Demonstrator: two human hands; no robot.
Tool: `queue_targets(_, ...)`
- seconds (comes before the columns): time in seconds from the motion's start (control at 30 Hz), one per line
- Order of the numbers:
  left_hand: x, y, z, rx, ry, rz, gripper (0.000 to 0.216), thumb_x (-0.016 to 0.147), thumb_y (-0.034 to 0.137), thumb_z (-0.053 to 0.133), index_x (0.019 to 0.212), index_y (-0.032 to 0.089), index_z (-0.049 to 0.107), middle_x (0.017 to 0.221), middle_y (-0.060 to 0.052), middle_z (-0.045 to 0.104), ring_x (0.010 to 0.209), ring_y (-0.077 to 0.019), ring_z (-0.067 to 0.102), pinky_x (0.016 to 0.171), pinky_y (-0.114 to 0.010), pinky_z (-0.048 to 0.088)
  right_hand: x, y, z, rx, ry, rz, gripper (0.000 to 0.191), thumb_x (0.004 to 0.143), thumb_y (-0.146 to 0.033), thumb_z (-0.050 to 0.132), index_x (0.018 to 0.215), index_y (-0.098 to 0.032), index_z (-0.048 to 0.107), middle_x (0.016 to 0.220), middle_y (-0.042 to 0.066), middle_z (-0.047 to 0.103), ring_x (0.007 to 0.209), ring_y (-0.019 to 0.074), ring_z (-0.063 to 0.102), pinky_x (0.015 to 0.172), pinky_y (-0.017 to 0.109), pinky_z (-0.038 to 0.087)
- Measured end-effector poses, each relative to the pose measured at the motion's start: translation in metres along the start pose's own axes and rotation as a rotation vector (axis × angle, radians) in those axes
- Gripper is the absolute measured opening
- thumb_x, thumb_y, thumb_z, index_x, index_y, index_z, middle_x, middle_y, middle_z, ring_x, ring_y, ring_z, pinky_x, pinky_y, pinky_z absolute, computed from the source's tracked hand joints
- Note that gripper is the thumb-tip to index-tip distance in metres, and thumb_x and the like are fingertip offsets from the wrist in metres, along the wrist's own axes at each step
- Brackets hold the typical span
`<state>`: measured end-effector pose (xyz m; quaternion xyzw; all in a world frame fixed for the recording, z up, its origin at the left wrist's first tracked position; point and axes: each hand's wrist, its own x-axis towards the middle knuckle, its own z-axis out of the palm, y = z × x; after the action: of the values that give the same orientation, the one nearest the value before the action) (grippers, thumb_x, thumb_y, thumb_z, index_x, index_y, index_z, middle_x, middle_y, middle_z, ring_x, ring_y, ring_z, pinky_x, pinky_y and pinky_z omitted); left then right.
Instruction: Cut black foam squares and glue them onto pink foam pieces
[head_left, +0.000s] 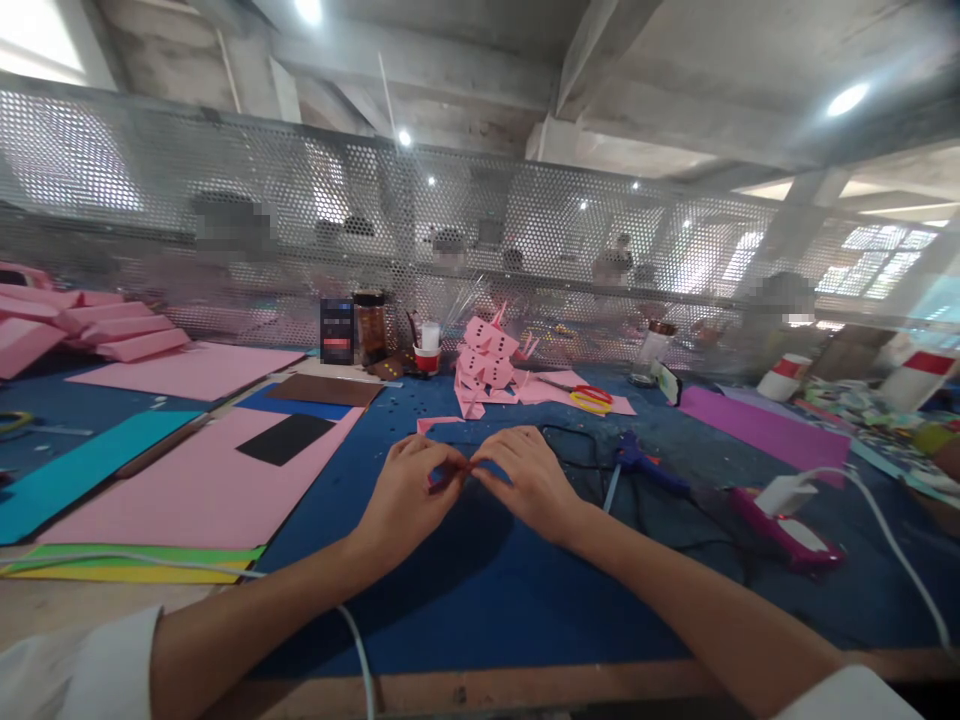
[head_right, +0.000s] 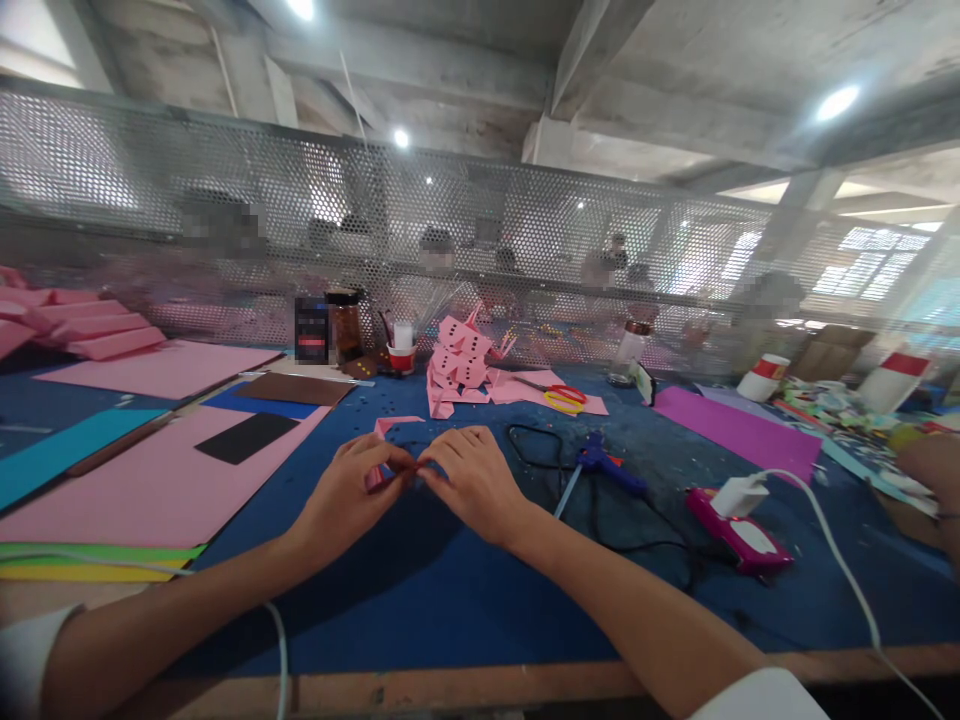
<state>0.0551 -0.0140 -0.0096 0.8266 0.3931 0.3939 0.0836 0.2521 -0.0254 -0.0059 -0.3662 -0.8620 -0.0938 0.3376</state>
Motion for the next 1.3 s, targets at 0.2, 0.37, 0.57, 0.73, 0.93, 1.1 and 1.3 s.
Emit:
queue_targets(0.2, -0.001, -0.004, 0.001, 0.06, 0.014, 0.071, 0.009, 0.083, 0.019, 0.062, 0.086, 0.025, 0.067, 0.08, 0.003, 0.068, 0.085, -0.0182, 0.059, 0.095, -0.039, 0.036, -0.001, 0.001, 0.002, -0.01, -0.005, -0.011, 0.005, 0.092, -0.022, 0.059, 0.096, -0.021, 0.059, 0.097, 0.002, 0.068, 0.095, 0.0182, 0.059, 0.092, 0.036, 0.035)
queue_targets(0.37, -0.001, -0.004, 0.001, 0.1, 0.021, 0.102, 0.007, 0.083, 0.02, 0.064, 0.087, 0.025, 0.066, 0.081, 0.004, 0.07, 0.085, -0.0177, 0.06, 0.099, -0.041, 0.033, 0.0, 0.001, 0.003, -0.019, -0.014, -0.022, 0.006, 0.089, -0.018, 0.059, 0.095, -0.02, 0.059, 0.096, 0.002, 0.068, 0.095, 0.0171, 0.059, 0.093, 0.036, 0.035)
queue_targets(0.57, -0.001, -0.003, 0.0, 0.13, 0.012, 0.095, 0.005, 0.081, 0.021, 0.066, 0.085, 0.025, 0.066, 0.081, 0.003, 0.069, 0.085, -0.0184, 0.06, 0.098, -0.041, 0.035, 0.0, 0.001, 0.003, -0.014, -0.044, -0.028, 0.009, 0.087, -0.014, 0.059, 0.093, -0.02, 0.058, 0.096, 0.002, 0.067, 0.095, 0.0169, 0.059, 0.095, 0.036, 0.034)
queue_targets(0.73, -0.002, -0.003, 0.002, 0.151, 0.007, 0.1, 0.005, 0.08, 0.02, 0.064, 0.081, 0.025, 0.065, 0.081, 0.002, 0.069, 0.086, -0.0185, 0.061, 0.101, -0.042, 0.034, -0.001, 0.0, 0.002, -0.033, -0.1, -0.062, 0.01, 0.089, -0.014, 0.054, 0.097, -0.019, 0.056, 0.097, 0.003, 0.066, 0.095, 0.017, 0.058, 0.101, 0.039, 0.031)
queue_targets(0.93, -0.002, -0.001, 0.0, 0.161, -0.01, 0.102, 0.006, 0.08, 0.02, 0.061, 0.081, 0.025, 0.064, 0.08, 0.002, 0.069, 0.086, -0.019, 0.061, 0.103, -0.044, 0.033, -0.003, 0.004, 0.005, -0.052, -0.162, -0.027, 0.01, 0.093, -0.014, 0.05, 0.099, -0.02, 0.055, 0.098, 0.003, 0.066, 0.097, 0.0174, 0.058, 0.105, 0.041, 0.028)
queue_targets(1.1, -0.001, -0.002, 0.0, 0.167, -0.015, 0.089, 0.004, 0.082, 0.023, 0.061, 0.081, 0.025, 0.065, 0.079, 0.002, 0.069, 0.086, -0.0195, 0.06, 0.103, -0.045, 0.032, -0.003, 0.01, 0.007, -0.075, -0.16, -0.018, 0.009, 0.098, -0.02, 0.047, 0.096, -0.02, 0.056, 0.093, 0.003, 0.066, 0.091, 0.0167, 0.059, 0.104, 0.042, 0.029)
queue_targets(1.3, -0.001, -0.005, 0.001, 0.166, -0.027, 0.08, 0.005, 0.084, 0.027, 0.061, 0.081, 0.024, 0.065, 0.081, 0.001, 0.069, 0.086, -0.0194, 0.06, 0.102, -0.044, 0.033, -0.003, 0.013, 0.009, -0.053, -0.147, 0.004, 0.009, 0.098, -0.025, 0.051, 0.094, -0.02, 0.057, 0.091, 0.001, 0.067, 0.089, 0.0157, 0.06, 0.105, 0.041, 0.028)
